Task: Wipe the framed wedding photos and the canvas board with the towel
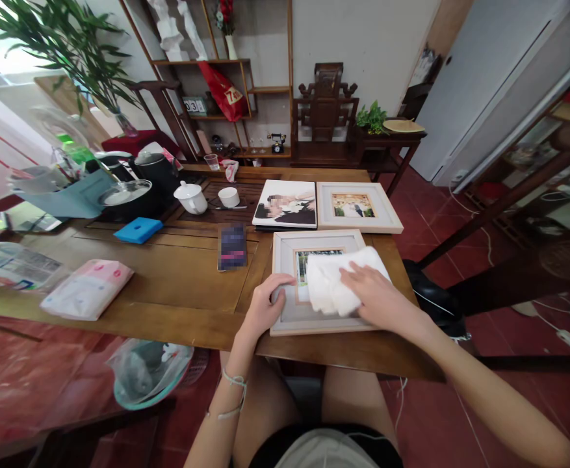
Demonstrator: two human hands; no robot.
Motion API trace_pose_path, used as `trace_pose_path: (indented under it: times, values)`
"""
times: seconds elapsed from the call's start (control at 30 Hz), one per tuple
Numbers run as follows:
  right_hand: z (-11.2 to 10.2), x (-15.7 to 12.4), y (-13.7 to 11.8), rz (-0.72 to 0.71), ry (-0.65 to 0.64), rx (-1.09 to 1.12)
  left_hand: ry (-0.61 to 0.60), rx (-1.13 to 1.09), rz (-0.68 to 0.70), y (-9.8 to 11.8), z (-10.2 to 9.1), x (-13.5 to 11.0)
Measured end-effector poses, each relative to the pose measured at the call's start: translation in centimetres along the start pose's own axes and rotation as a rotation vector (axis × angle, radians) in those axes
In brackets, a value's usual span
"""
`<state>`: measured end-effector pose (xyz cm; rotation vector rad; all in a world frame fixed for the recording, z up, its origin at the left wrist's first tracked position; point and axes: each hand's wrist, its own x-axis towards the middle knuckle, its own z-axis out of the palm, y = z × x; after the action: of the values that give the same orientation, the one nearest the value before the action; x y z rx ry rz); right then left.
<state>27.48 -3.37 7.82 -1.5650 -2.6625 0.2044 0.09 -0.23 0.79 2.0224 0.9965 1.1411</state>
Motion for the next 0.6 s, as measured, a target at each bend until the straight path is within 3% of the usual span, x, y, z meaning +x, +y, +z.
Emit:
trace_pose_path:
  times: [0.1,0.2,0.37,0.47,0.6]
  values:
    - [-1.0,-4.2,-2.9,-0.046,-0.097,0.074,-0.006,0.001,-0.001,0.1,0.0,0.0]
    - [-0.7,-5.1,-3.7,-0.077,-0.088,0.106,-0.008,0.002,0.0,0.1,0.0,0.0]
    - [2.0,0.5,0.2,-0.009,0.18,0.008,0.007,-0.005,0.006,0.1,0.0,0.1]
    - [2.2,4.8,3.7,0.112,0.334,-0.067,0.009,-0.01,0.007,0.2,0.0,0.1]
    - [1.2,8.5,5.7,0.197,0.32,-0.076,0.005,-0.018,0.002,0.1,0.0,0.0]
